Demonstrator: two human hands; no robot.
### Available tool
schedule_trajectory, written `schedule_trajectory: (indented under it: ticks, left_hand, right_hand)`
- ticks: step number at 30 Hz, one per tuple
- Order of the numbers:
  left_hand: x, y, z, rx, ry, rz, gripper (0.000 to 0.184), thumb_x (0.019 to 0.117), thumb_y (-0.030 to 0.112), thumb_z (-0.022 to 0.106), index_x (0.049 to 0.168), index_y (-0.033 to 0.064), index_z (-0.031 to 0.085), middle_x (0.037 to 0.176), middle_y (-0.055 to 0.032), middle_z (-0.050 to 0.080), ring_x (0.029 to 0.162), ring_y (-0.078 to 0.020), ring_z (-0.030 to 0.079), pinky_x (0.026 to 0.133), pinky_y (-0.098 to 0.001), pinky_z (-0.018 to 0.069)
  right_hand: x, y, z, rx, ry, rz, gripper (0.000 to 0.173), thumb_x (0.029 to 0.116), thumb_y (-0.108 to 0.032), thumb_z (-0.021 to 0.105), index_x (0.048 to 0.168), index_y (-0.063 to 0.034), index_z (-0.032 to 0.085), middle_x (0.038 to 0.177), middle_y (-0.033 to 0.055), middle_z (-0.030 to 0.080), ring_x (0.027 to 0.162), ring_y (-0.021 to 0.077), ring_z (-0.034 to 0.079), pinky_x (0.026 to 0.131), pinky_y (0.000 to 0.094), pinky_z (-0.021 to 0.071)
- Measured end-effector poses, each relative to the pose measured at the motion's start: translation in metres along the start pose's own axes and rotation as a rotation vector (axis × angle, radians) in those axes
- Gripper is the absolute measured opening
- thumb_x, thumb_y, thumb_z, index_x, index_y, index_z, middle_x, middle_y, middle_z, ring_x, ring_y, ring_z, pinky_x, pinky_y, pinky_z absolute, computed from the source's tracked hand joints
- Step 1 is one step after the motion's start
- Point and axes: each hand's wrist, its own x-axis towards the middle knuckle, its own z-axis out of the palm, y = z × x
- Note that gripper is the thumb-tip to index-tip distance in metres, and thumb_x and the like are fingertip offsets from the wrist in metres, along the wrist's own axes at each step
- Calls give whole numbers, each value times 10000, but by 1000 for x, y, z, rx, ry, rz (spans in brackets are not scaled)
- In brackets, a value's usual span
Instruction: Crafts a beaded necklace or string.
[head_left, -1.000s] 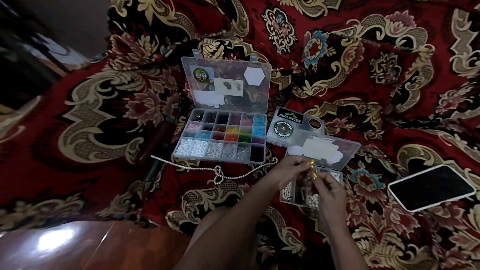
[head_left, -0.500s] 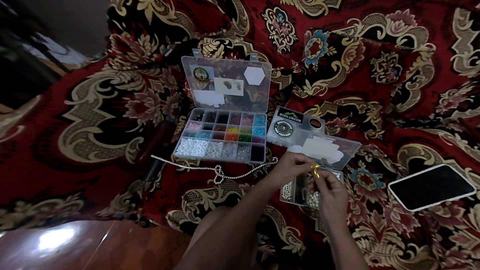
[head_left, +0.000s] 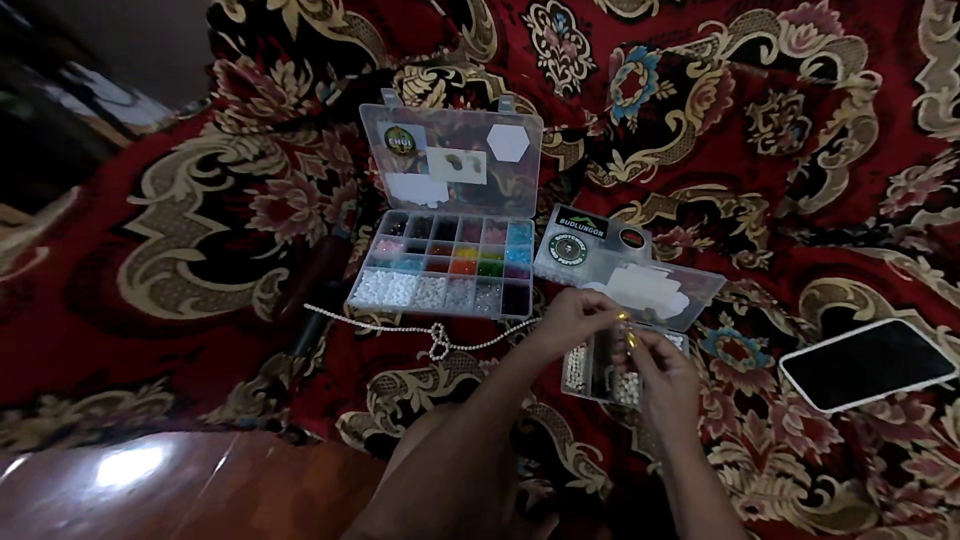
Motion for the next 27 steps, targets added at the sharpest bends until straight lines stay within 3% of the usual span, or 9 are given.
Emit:
schedule_trajectory:
  ticks: [2,5,8,11,13,18,23,27]
  left_hand:
    - [-2,6,-10,336,-22,-55,241,1002,208,647,1132,19,721,1060,-115,715,952,-184,675,916,-385,536]
    - [-1,13,-14,725,-122,-177,261,1017,210,617,1152,22,736,1171,-214,684,1142,-368,634,1057,-575,422]
    - [2,18,-6,922,-195,-290,290,1055,181,522,1196,14,713,1290,-247,625,1258,-402,565,1102,-575,366]
    - [3,16,5,1005,-196,-308,284,1056,131,492,1171,-46,681,1295,-245,619,1270,-401,556,1092,-563,375]
    - [3,15,11,1050,-197,-301,250,1032,72,501,1155,-46,684,1288,-228,630,1258,-387,569,1075,-559,395]
    - [4,14,18,1086,-205,-315,237,1014,29,514,1175,-38,675,1300,-222,627,1243,-388,576,1058,-565,398]
    - [6,14,23,1117,-197,-334,257,1013,-12,488,1205,-54,653,1319,-231,612,1254,-396,567,1062,-570,397]
    - [4,14,12,948,-110,-283,303,1054,145,496,1252,-19,656,1315,-230,620,1263,-388,570,1070,-565,408]
  right_hand:
    - [0,-2,0,-12,11,8,144,966,-35,591,1024,19,711,818,8,740,688,63,711,626,210,611]
    - [0,-4,-1,-15,20,-6,141,963,-47,595,1006,-4,722,868,9,760,719,51,714,601,189,590]
    - [1,1,-2,-49,54,-58,161,937,-46,596,1007,6,731,906,-7,740,702,3,668,604,154,559]
    - [3,6,-5,-36,77,-118,173,919,-32,583,996,12,733,1061,31,740,858,22,697,708,176,586]
    - [4,7,-6,-14,80,-132,165,921,-16,582,982,12,733,1107,56,731,898,53,707,714,195,600]
    - [2,1,-3,30,43,-134,148,931,5,595,1012,10,720,909,1,750,738,60,714,658,205,613]
    - [1,0,-3,-53,24,-162,143,926,-17,605,1007,24,715,833,-19,737,697,32,700,659,182,605]
    - [0,-2,-2,-84,17,-96,146,937,-38,609,1010,27,718,818,-17,735,687,29,701,662,185,608]
